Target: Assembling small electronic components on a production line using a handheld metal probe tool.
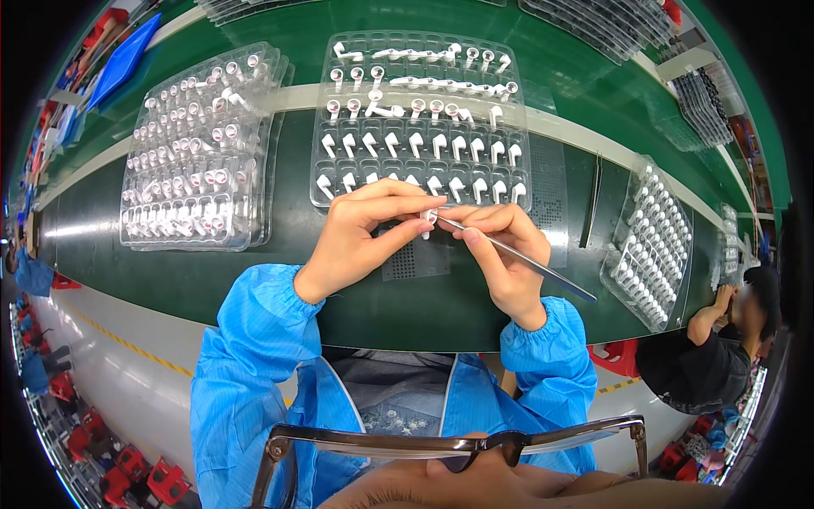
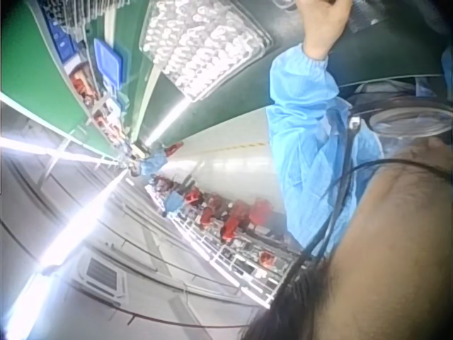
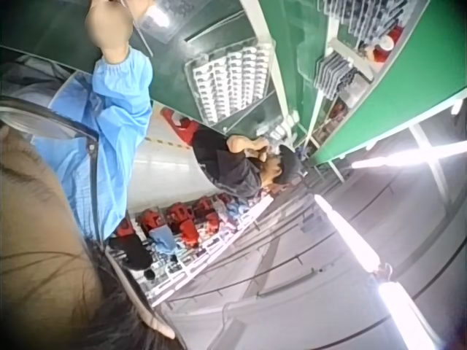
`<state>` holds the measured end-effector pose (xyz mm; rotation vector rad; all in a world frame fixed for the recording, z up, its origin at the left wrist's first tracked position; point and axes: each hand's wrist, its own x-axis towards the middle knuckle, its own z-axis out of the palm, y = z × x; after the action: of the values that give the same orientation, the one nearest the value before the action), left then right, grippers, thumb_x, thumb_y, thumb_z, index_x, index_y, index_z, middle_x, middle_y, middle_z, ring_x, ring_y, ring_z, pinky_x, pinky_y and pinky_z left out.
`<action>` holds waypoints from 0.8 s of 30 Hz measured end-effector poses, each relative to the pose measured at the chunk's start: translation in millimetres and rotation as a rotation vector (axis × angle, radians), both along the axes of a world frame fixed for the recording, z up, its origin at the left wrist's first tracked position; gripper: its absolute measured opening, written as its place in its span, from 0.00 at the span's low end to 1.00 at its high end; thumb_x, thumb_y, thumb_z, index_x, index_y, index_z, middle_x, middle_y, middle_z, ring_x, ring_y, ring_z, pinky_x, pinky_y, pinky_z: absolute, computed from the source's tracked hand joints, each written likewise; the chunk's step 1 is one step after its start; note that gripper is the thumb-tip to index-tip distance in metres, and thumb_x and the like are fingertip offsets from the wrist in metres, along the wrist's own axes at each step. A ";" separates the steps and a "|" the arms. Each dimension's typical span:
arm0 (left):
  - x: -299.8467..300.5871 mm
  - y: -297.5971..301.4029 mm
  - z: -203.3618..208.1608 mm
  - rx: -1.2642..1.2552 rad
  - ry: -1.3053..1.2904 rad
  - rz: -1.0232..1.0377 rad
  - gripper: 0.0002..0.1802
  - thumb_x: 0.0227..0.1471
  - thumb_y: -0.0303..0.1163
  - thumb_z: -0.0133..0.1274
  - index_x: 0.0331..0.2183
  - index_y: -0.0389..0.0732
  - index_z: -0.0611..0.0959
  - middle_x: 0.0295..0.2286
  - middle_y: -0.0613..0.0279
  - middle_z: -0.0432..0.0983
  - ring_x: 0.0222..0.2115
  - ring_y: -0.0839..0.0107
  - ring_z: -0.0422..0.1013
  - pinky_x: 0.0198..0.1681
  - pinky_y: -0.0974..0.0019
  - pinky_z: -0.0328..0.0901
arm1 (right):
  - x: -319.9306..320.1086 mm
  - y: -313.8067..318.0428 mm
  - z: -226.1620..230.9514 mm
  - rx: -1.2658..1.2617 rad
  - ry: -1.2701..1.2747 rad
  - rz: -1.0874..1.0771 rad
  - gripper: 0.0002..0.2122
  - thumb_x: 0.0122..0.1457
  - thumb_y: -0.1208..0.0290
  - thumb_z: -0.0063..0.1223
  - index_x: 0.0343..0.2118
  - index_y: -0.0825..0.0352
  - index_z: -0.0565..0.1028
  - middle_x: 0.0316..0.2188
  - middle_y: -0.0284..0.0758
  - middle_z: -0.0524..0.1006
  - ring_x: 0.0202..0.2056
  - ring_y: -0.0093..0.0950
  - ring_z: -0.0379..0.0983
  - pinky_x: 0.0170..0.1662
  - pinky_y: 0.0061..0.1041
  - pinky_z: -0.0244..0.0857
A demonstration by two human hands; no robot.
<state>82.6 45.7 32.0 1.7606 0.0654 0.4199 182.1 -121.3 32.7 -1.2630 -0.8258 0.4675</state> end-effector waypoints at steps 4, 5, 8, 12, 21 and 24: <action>0.1 0.2 2.2 0.035 0.006 -0.001 0.14 0.45 0.23 0.56 0.39 0.40 0.82 0.32 0.60 0.77 0.32 0.71 0.72 0.35 0.70 0.66 | 0.4 -0.7 0.8 -0.012 -0.013 -0.003 0.02 0.54 0.85 0.49 0.29 0.74 0.69 0.33 0.47 0.77 0.40 0.32 0.75 0.43 0.26 0.70; 0.1 0.1 1.5 0.035 0.006 -0.001 0.14 0.45 0.23 0.56 0.39 0.40 0.82 0.32 0.60 0.77 0.32 0.71 0.72 0.35 0.70 0.66 | 0.5 -0.6 0.8 -0.014 -0.022 -0.002 0.02 0.54 0.85 0.49 0.29 0.74 0.69 0.33 0.47 0.77 0.40 0.32 0.75 0.43 0.26 0.70; 0.1 -0.1 -1.9 -0.006 -0.008 -0.005 0.14 0.46 0.23 0.56 0.39 0.40 0.82 0.32 0.59 0.77 0.32 0.71 0.72 0.35 0.70 0.67 | -0.2 -0.2 0.5 -0.014 -0.017 -0.007 0.02 0.54 0.85 0.50 0.29 0.74 0.69 0.33 0.47 0.77 0.40 0.32 0.75 0.43 0.26 0.70; 0.1 0.1 0.7 0.017 -0.002 -0.006 0.14 0.46 0.22 0.56 0.39 0.40 0.82 0.32 0.59 0.76 0.33 0.71 0.72 0.35 0.70 0.67 | -0.8 0.0 -1.6 -0.010 -0.023 -0.016 0.03 0.54 0.85 0.50 0.29 0.74 0.69 0.33 0.46 0.77 0.40 0.32 0.75 0.42 0.26 0.70; -0.4 0.9 4.5 0.116 0.008 0.000 0.14 0.45 0.22 0.56 0.39 0.40 0.82 0.33 0.60 0.76 0.33 0.71 0.72 0.36 0.70 0.67 | -2.3 1.2 -3.8 -0.014 -0.049 -0.050 0.03 0.53 0.85 0.51 0.28 0.74 0.69 0.33 0.47 0.77 0.39 0.31 0.76 0.40 0.24 0.71; -0.2 0.9 4.0 0.117 0.008 0.001 0.15 0.45 0.22 0.57 0.39 0.40 0.82 0.32 0.60 0.77 0.33 0.71 0.72 0.36 0.70 0.67 | -2.7 1.2 -4.3 -0.016 -0.054 -0.056 0.03 0.53 0.85 0.51 0.28 0.74 0.69 0.33 0.46 0.77 0.39 0.31 0.76 0.40 0.24 0.71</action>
<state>82.3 46.5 36.0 1.8774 0.0483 0.4245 179.4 -120.1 28.4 -1.3144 -0.8316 0.3974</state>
